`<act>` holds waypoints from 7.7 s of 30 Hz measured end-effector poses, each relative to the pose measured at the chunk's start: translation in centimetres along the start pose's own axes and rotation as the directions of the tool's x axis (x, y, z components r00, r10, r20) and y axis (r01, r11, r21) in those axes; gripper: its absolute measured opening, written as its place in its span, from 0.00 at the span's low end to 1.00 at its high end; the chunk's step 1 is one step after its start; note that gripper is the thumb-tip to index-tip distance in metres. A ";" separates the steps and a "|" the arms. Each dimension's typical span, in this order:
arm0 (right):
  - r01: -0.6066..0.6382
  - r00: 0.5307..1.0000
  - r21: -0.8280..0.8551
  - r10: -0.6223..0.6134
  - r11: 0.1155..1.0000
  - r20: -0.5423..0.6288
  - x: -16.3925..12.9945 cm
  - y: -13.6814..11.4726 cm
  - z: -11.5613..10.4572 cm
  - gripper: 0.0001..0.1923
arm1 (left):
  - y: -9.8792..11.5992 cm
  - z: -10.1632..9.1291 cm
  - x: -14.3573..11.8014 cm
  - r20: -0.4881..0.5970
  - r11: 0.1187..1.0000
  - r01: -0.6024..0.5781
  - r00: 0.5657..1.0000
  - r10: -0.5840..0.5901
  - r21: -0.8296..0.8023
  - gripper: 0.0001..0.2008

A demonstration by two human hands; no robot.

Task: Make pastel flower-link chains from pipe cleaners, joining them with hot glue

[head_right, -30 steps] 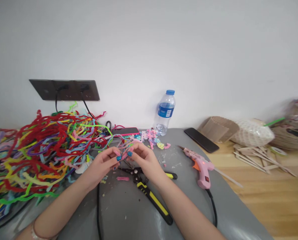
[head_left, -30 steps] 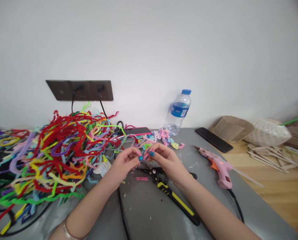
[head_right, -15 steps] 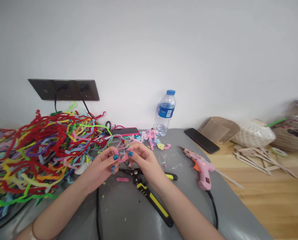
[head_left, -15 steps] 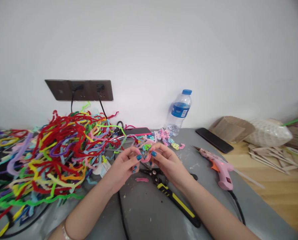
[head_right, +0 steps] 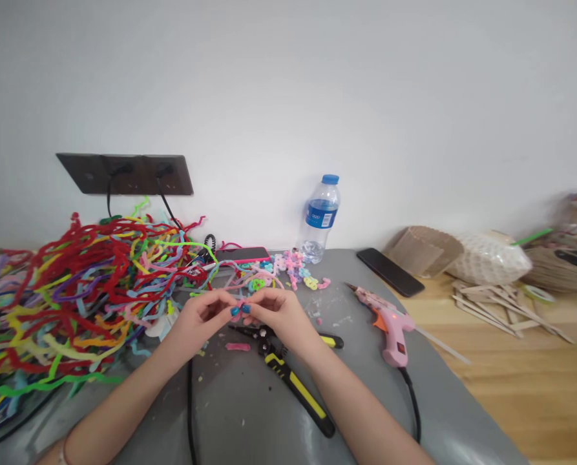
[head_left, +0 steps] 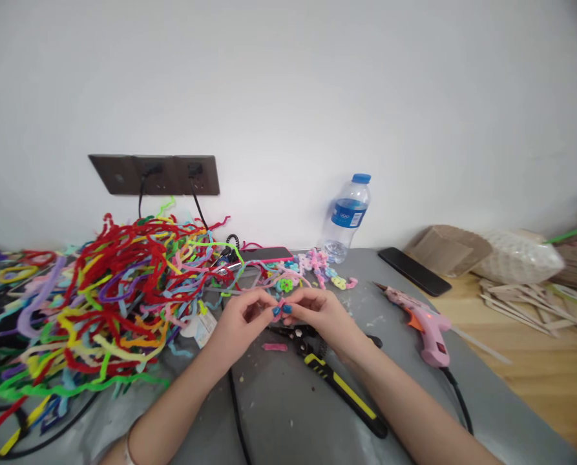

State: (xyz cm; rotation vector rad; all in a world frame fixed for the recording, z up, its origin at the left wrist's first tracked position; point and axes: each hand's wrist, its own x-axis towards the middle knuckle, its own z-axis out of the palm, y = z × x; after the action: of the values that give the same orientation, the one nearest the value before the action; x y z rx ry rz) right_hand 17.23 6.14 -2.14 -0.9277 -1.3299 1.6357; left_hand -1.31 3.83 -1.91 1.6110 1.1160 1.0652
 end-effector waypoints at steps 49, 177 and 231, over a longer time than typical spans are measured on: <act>-0.066 0.996 0.202 0.076 0.977 -0.042 -0.3 0.1 0.9 0.19 | 0.9 -0.7 -0.6 -0.215 0.862 -0.356 0.868 0.448 0.360 0.04; -0.020 0.994 -0.248 -0.008 0.968 -0.109 0.2 -0.9 -0.6 0.17 | 0.0 -1.8 0.1 0.020 0.913 -0.174 0.984 0.179 0.370 0.14; 0.110 0.991 -0.114 -0.118 0.987 -0.061 0.5 -0.1 -0.8 0.13 | 0.0 -1.7 0.0 0.055 0.798 -0.365 0.920 0.388 0.479 0.19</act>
State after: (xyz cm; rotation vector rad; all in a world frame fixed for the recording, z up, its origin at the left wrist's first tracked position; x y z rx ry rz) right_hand 17.78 6.93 -2.18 -0.9453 -1.4122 1.4442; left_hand -2.90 4.17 -1.53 2.2937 1.1816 1.1349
